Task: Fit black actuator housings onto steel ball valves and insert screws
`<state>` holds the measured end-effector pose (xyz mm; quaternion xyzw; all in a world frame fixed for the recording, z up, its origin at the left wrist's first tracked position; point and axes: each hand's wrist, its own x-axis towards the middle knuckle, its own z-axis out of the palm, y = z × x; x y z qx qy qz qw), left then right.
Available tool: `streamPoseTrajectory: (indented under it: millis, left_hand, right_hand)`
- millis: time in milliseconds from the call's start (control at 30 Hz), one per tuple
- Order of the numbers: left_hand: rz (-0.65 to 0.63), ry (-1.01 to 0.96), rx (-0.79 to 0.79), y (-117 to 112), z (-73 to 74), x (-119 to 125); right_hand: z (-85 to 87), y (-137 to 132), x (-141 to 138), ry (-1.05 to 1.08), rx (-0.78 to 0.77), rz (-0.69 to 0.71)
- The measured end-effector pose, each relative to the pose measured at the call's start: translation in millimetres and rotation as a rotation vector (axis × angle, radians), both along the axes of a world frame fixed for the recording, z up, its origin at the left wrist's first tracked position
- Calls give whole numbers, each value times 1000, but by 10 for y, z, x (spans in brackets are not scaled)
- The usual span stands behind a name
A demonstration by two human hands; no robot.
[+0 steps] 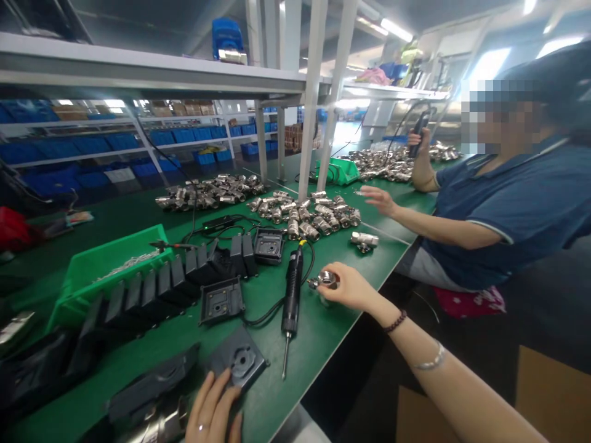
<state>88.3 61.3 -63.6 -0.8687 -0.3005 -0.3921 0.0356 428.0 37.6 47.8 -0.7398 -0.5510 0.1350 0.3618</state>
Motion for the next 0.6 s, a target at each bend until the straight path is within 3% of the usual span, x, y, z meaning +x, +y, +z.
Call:
streamPoseTrajectory:
  millis: [167,233,300,467,600]
  left_hand:
    - [-62,5,-207,-199,185,-60]
    - [-76,-8,-293,-274,284,-84]
    - [-57,-8,-359,-322,370,-101]
    - [26,24,-454,-335,451,-78]
    - [-2,40,-516,-324,427,-45]
  right_hand:
    - [-396,98,-109,147,80,-224]
    - [-457,101,-167,223,98,-303]
    - [-410,77,-258,330,93,-295]
    - [-31,-38,-733,513,-50,44]
    - [177,11,-1215,298,-208,517]
